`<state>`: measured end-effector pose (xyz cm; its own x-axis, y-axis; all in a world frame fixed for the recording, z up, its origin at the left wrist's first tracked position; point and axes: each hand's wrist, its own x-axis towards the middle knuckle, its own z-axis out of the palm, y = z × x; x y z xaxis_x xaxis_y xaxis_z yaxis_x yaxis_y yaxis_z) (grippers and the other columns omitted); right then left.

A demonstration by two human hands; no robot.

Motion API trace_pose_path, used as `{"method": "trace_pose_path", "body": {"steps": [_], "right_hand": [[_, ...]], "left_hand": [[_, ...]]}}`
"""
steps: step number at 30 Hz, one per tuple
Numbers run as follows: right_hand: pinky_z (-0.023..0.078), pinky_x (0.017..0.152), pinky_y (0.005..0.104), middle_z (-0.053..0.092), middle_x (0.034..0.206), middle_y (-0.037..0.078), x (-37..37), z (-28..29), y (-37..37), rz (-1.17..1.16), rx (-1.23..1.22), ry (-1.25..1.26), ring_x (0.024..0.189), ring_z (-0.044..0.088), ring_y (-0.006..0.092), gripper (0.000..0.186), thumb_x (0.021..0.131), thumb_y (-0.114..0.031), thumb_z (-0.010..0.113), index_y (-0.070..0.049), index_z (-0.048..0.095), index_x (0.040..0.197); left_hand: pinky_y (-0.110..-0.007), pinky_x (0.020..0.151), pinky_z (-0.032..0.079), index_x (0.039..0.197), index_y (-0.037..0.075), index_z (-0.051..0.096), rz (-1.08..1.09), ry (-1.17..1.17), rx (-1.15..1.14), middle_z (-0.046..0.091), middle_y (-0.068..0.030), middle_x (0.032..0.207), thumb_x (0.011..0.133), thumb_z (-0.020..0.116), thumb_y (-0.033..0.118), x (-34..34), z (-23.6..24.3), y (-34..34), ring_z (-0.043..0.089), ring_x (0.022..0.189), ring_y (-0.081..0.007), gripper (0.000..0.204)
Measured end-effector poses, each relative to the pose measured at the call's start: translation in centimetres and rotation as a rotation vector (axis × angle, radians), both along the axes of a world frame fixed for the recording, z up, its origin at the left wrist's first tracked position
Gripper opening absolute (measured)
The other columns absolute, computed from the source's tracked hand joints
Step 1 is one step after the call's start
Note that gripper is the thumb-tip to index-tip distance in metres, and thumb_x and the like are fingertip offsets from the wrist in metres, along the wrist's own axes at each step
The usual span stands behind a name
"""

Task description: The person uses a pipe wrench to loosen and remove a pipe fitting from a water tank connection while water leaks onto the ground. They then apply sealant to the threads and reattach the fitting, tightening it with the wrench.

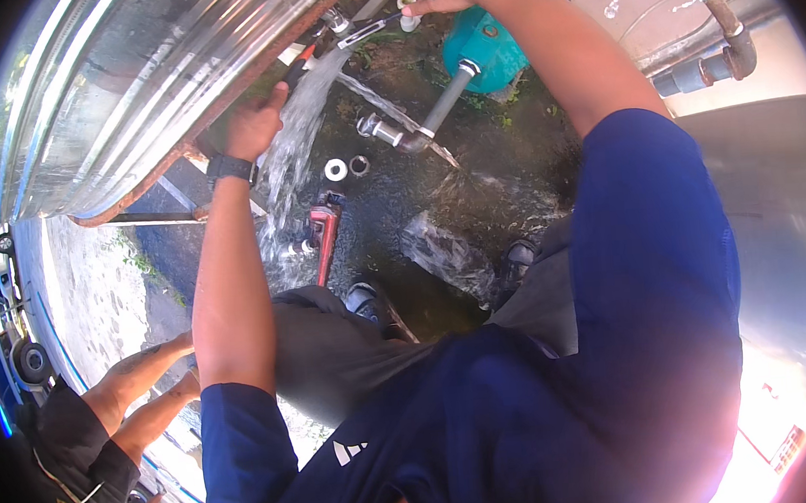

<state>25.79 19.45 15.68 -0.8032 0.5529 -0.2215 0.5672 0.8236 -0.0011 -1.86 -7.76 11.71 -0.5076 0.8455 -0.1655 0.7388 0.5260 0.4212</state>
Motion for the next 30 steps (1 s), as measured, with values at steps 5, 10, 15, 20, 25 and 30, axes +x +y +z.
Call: {"method": "trace_pose_path", "body": {"steps": [5, 10, 15, 20, 25, 30], "right_hand": [[0.050, 0.092, 0.0480, 0.071, 0.106, 0.024, -0.1, 1.3, -0.8, -0.031, -0.020, -0.159, 0.105, 0.066, 0.0416, 0.080, 0.092, -0.072, 0.042, -0.001, 0.075, 0.101], [0.050, 0.093, 0.0484, 0.070, 0.110, 0.023, -0.4, 2.8, -2.9, -0.045, -0.001, -0.151, 0.107, 0.065, 0.0405, 0.075, 0.093, -0.068, 0.043, -0.002, 0.075, 0.101], [0.050, 0.094, 0.0482, 0.070, 0.113, 0.022, -0.7, 3.9, -4.7, -0.151, 0.027, -0.205, 0.110, 0.065, 0.0393, 0.074, 0.095, -0.067, 0.041, -0.003, 0.074, 0.107], [0.050, 0.095, 0.0481, 0.069, 0.115, 0.021, -0.8, 3.7, -5.6, -0.166, 0.020, -0.211, 0.111, 0.064, 0.0384, 0.075, 0.095, -0.069, 0.037, -0.005, 0.073, 0.111], [0.050, 0.095, 0.0476, 0.069, 0.116, 0.020, -1.0, 2.6, -6.1, -0.180, 0.009, -0.175, 0.112, 0.064, 0.0381, 0.075, 0.095, -0.071, 0.036, -0.008, 0.074, 0.111], [0.049, 0.095, 0.0479, 0.069, 0.118, 0.020, -1.4, 2.7, -6.4, -0.243, -0.005, -0.208, 0.113, 0.064, 0.0388, 0.079, 0.094, -0.073, 0.035, -0.006, 0.072, 0.115]], "left_hand": [[-0.050, 0.098, 0.045, 0.100, -0.001, 0.073, 0.025, 0.061, 0.001, 0.065, -0.0325, 0.113, 0.092, 0.045, 0.070, 0.1, -0.2, 0.3, 0.059, 0.114, -0.0478, 0.077], [-0.052, 0.098, 0.044, 0.100, -0.001, 0.072, 0.042, 0.132, -0.005, 0.066, -0.0319, 0.112, 0.095, 0.042, 0.069, 1.0, 0.5, 0.5, 0.060, 0.113, -0.0477, 0.077], [-0.048, 0.106, 0.044, 0.119, 0.000, 0.070, 0.033, 0.106, -0.116, 0.062, -0.0300, 0.127, 0.094, 0.040, 0.069, 0.8, 0.1, 0.8, 0.057, 0.123, -0.0435, 0.079], [-0.051, 0.097, 0.047, 0.119, 0.004, 0.066, -0.119, 0.311, -0.123, 0.066, -0.0294, 0.112, 0.101, 0.032, 0.062, -0.2, -1.3, 1.3, 0.061, 0.108, -0.0477, 0.069], [-0.049, 0.104, 0.045, 0.120, -0.003, 0.068, -0.038, 0.201, -0.118, 0.061, -0.0304, 0.127, 0.096, 0.038, 0.068, 0.5, -0.5, 1.1, 0.058, 0.122, -0.0438, 0.080], [-0.050, 0.104, 0.044, 0.122, -0.003, 0.066, 0.102, 0.161, -0.103, 0.061, -0.0301, 0.128, 0.095, 0.039, 0.069, 2.4, 1.5, 0.7, 0.057, 0.124, -0.0431, 0.082]]}}
